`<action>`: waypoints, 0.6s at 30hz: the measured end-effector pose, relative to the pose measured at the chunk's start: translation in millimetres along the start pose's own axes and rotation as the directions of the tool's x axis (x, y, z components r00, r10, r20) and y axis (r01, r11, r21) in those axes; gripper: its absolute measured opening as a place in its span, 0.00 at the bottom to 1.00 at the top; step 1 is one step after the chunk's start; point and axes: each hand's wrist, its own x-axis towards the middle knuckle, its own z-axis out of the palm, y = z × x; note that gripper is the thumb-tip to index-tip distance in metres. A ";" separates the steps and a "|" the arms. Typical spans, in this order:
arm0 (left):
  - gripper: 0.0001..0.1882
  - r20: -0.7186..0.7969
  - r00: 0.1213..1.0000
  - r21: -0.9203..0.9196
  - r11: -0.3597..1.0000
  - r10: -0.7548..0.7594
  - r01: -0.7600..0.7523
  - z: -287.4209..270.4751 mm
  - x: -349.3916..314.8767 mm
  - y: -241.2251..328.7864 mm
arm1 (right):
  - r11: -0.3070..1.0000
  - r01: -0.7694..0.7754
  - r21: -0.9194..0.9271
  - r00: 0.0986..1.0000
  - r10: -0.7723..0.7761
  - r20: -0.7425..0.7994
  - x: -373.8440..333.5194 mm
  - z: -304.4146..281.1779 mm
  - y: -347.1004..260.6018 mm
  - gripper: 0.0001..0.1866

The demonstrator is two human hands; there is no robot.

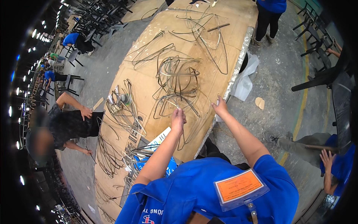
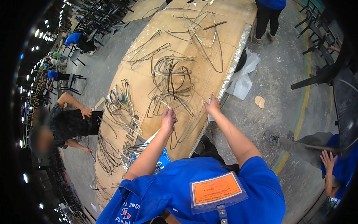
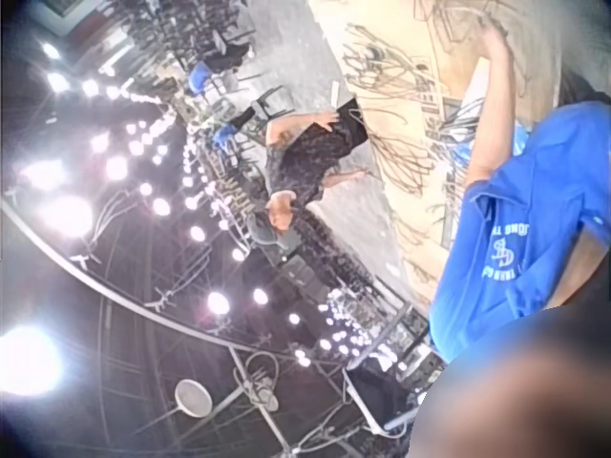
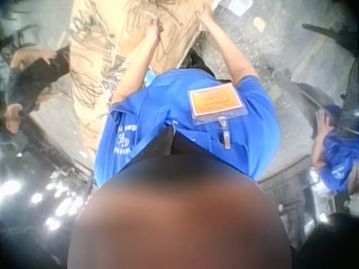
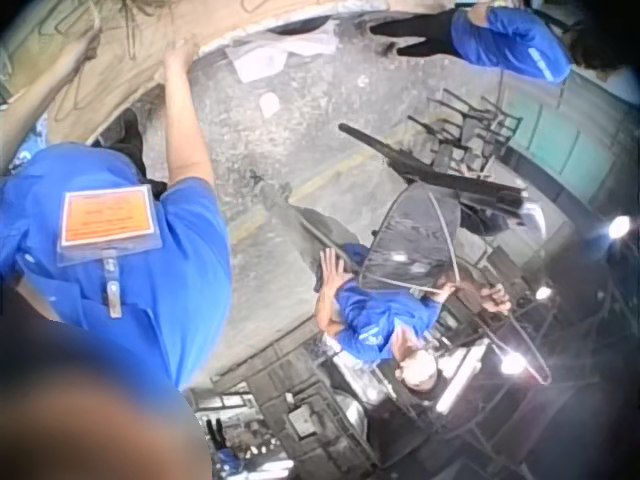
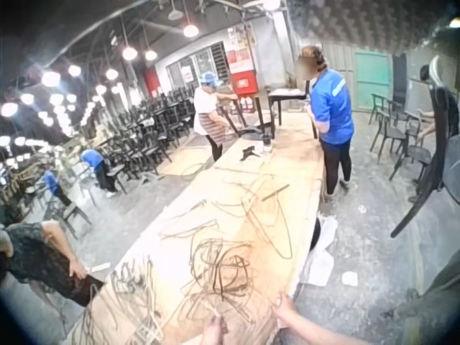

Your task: The person sands the legs of a black metal chair using a sanding block. They move the sanding block up and down along the curved legs to smooth the surface. The person also handles metal wire bundles on the workbench before and after sanding.

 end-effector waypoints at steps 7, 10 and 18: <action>0.15 0.020 1.000 0.006 1.000 0.004 -0.004 -14.6 27.3 26.0 | 0.477 -0.561 0.677 0.782 0.036 0.622 41.7 19.3 15.5 0.18; 0.12 -0.004 0.999 0.080 0.996 0.041 -0.040 -17.3 41.8 23.8 | 0.446 -0.599 0.665 0.771 0.094 0.630 52.9 10.3 5.6 0.13; 0.08 -0.002 0.999 0.123 0.991 0.043 -0.042 -26.2 60.3 13.5 | 0.567 -0.518 0.641 0.824 0.130 0.551 71.5 0.2 -6.2 0.13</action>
